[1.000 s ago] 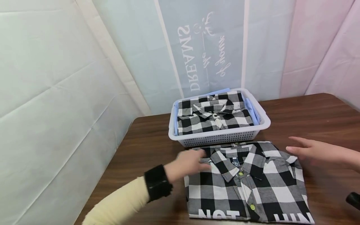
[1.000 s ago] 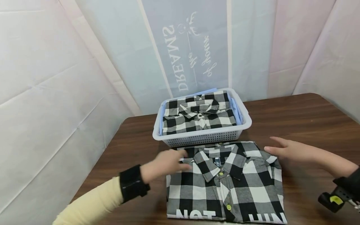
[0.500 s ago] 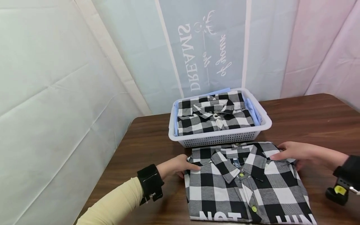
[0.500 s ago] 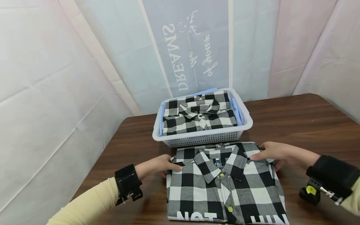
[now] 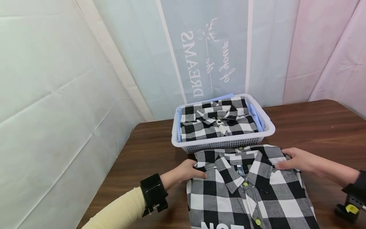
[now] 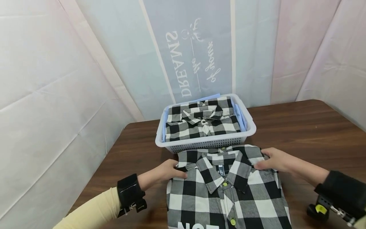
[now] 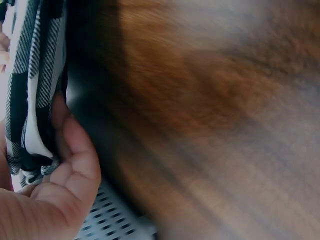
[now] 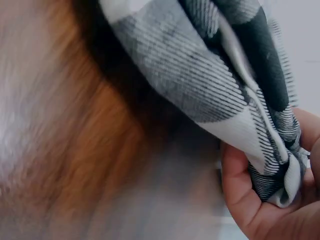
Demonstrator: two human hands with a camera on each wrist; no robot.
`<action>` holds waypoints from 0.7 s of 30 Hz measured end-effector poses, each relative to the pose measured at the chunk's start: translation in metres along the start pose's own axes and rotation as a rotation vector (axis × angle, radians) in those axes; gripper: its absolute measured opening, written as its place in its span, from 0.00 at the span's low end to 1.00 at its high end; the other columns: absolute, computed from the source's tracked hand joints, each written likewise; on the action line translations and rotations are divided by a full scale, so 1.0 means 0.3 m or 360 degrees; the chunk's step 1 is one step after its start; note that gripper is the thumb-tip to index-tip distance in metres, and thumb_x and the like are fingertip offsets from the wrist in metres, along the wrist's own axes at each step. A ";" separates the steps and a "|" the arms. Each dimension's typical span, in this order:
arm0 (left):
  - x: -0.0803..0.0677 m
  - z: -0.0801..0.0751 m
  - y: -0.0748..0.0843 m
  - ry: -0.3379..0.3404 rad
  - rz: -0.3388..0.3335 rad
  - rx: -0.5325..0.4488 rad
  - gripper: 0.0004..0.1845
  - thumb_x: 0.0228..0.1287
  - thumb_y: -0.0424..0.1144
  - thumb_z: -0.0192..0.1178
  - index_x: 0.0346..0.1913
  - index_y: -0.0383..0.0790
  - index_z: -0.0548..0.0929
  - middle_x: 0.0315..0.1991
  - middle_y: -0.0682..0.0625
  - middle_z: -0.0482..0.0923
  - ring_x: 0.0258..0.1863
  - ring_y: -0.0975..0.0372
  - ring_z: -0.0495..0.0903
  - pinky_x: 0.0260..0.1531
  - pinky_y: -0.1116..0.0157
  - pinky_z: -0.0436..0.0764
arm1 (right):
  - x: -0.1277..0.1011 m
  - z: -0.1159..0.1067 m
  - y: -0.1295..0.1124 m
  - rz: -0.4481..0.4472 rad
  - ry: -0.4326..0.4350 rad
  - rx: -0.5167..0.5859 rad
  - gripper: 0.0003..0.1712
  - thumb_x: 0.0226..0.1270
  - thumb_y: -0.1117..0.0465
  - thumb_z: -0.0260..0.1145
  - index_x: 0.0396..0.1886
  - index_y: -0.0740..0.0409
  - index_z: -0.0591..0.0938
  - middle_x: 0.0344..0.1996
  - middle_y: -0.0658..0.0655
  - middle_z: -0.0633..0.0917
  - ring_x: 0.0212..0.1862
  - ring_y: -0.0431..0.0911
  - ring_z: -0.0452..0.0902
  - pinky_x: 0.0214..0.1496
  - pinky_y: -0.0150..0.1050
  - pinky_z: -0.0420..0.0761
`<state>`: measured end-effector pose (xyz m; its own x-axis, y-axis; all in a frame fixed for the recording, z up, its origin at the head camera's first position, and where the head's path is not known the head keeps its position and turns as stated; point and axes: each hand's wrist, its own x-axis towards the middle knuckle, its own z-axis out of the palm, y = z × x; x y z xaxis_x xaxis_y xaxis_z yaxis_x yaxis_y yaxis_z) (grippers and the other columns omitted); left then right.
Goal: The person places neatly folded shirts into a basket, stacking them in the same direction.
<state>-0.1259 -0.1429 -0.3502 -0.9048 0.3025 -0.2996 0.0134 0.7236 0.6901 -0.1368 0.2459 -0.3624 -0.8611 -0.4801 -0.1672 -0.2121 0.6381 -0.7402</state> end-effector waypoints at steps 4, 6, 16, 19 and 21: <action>-0.068 -0.039 0.011 0.0026 0.0228 0.0011 0.18 0.51 0.41 0.66 0.19 0.40 0.67 0.16 0.54 0.62 0.18 0.63 0.63 0.21 0.68 0.64 | -0.056 0.004 -0.036 -0.0210 0.0136 0.0043 0.16 0.65 0.63 0.59 0.47 0.70 0.73 0.33 0.47 0.81 0.33 0.30 0.74 0.32 0.30 0.74; -0.106 -0.062 0.021 0.0037 0.0324 -0.0021 0.22 0.51 0.41 0.66 0.17 0.44 0.60 0.13 0.56 0.54 0.15 0.65 0.56 0.18 0.70 0.60 | -0.084 0.003 -0.062 -0.0258 0.0218 0.0054 0.11 0.64 0.64 0.59 0.42 0.67 0.73 0.29 0.42 0.80 0.30 0.30 0.74 0.29 0.31 0.74; -0.252 -0.197 0.137 0.0217 0.0464 -0.0124 0.12 0.53 0.40 0.66 0.28 0.35 0.76 0.19 0.55 0.71 0.19 0.67 0.68 0.20 0.70 0.71 | -0.193 -0.039 -0.225 -0.0179 0.0733 -0.0071 0.08 0.58 0.65 0.66 0.34 0.64 0.76 0.20 0.40 0.76 0.22 0.33 0.67 0.20 0.30 0.66; -0.267 -0.230 0.169 0.0328 0.0523 -0.0111 0.11 0.53 0.40 0.66 0.30 0.37 0.76 0.20 0.53 0.71 0.19 0.66 0.67 0.20 0.70 0.70 | -0.203 -0.060 -0.272 -0.0159 0.0894 -0.0096 0.10 0.56 0.65 0.68 0.35 0.63 0.77 0.21 0.38 0.79 0.23 0.32 0.69 0.22 0.28 0.68; -0.269 -0.245 0.188 0.0409 0.0588 -0.0118 0.10 0.53 0.39 0.66 0.35 0.38 0.79 0.24 0.52 0.76 0.21 0.65 0.70 0.22 0.69 0.72 | -0.201 -0.079 -0.297 -0.0157 0.1010 -0.0131 0.12 0.55 0.64 0.69 0.37 0.64 0.77 0.21 0.37 0.79 0.22 0.32 0.68 0.21 0.28 0.67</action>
<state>-0.0835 -0.1721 -0.2386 -0.9214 0.3615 0.1427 0.3334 0.5468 0.7680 -0.0769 0.2323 -0.2711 -0.9362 -0.1059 0.3352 -0.3173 0.6652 -0.6760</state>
